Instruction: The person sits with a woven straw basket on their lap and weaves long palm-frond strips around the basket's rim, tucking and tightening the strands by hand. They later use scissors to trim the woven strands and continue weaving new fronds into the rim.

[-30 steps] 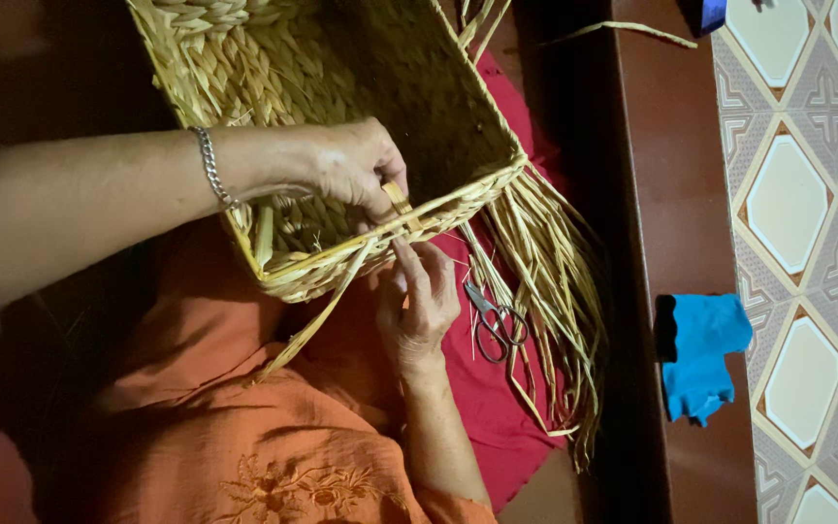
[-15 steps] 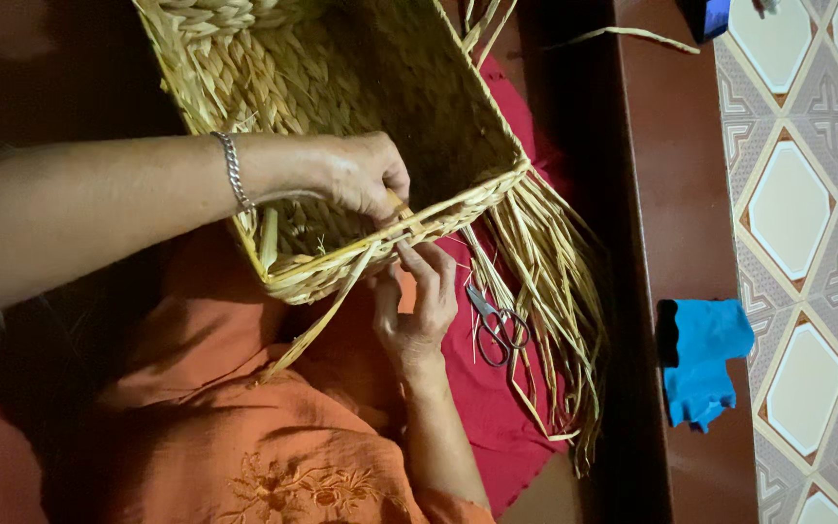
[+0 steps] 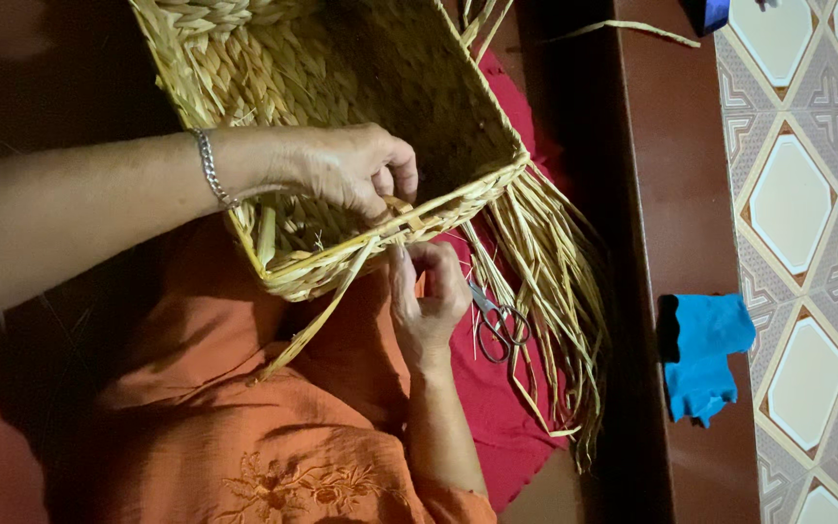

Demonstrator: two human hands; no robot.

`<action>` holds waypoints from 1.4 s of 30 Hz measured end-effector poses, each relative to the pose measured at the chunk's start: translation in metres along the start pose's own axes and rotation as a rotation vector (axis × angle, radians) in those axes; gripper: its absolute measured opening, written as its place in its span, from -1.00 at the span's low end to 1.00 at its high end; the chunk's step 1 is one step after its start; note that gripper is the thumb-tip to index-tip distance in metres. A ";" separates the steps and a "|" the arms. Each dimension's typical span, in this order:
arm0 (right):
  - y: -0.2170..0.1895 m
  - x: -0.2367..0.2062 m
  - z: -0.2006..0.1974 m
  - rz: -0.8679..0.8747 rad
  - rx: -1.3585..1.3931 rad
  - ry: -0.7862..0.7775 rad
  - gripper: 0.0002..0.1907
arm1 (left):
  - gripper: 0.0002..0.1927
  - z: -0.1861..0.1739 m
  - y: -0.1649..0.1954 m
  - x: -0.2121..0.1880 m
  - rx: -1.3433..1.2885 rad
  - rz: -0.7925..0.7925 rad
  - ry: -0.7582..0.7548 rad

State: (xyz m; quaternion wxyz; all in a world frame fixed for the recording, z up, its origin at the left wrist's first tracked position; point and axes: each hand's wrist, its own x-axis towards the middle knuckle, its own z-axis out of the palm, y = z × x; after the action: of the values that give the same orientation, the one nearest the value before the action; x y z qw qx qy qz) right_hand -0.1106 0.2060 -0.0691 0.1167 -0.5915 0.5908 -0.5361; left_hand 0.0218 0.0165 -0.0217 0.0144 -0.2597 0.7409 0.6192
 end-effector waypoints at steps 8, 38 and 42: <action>0.017 -0.033 -0.007 0.228 0.523 -0.107 -0.89 | -0.59 0.001 0.021 -0.030 0.212 0.113 0.077; 0.002 -0.017 0.003 -0.119 -0.078 -0.134 -0.87 | -0.64 0.044 0.027 -0.075 0.312 0.113 0.273; -0.011 -0.016 -0.011 -0.062 0.049 -0.134 -0.88 | -0.67 0.039 0.021 -0.069 0.365 0.109 0.222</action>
State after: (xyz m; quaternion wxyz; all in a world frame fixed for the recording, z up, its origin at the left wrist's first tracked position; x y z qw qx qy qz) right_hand -0.1082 0.2280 -0.0642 0.1538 -0.6411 0.5496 -0.5132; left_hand 0.0612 0.0799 0.0123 -0.0541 -0.2791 0.8507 0.4421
